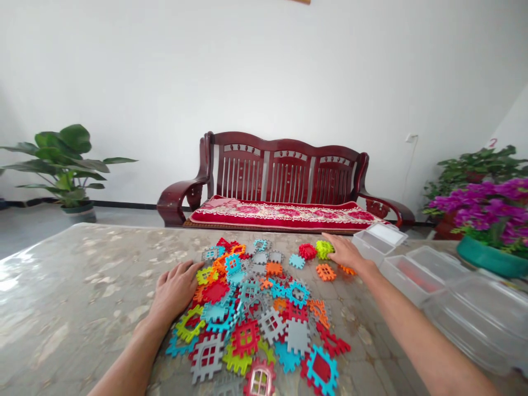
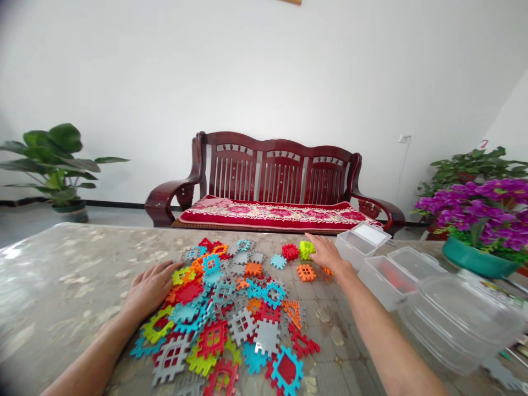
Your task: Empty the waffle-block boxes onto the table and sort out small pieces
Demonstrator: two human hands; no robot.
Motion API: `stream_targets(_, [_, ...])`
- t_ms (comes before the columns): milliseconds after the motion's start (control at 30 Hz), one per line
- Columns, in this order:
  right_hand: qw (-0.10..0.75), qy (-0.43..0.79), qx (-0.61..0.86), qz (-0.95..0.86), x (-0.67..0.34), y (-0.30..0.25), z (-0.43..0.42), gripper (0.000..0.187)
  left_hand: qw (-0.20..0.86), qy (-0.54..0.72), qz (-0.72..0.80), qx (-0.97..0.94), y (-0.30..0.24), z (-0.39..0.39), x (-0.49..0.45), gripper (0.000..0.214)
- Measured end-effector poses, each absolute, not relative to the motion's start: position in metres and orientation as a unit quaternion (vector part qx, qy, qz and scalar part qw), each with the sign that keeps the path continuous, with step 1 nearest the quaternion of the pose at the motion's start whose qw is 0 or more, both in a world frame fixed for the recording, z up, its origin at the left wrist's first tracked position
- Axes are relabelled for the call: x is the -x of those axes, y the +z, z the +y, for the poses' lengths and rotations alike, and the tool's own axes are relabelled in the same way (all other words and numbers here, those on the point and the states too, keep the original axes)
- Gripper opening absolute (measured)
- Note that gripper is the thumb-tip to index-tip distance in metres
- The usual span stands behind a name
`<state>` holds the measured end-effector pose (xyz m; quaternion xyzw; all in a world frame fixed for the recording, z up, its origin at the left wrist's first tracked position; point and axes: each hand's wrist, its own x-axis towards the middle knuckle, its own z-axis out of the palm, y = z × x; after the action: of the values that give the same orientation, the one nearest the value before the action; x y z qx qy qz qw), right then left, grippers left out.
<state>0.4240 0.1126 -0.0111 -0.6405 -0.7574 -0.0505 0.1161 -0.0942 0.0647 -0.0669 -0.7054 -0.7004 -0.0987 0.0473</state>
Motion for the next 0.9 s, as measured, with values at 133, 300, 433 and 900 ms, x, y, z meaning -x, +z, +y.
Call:
stream_targets(133, [0.258,-0.015,0.631,-0.731,-0.395,-0.022,0.089,0.06,0.035,-0.114,-0.699,0.705,-0.063,0.062,0.092,0.052])
stream_targets(300, [0.412,0.169,0.621,-0.645,-0.354,-0.065,0.044,0.046,0.025,-0.133,-0.693,0.708,-0.059,0.06,0.09,0.051])
stream_targets(433, [0.432,0.21,0.602,-0.638,-0.331,-0.091,0.016,0.048,0.027,-0.131,-0.693,0.709,-0.06,0.06,0.091,0.052])
stream_targets(900, [0.525,0.34,0.539,-0.564,-0.284,-0.068,0.008,0.06,0.009,-0.124,-0.683,0.719,-0.064,0.059,0.097,0.051])
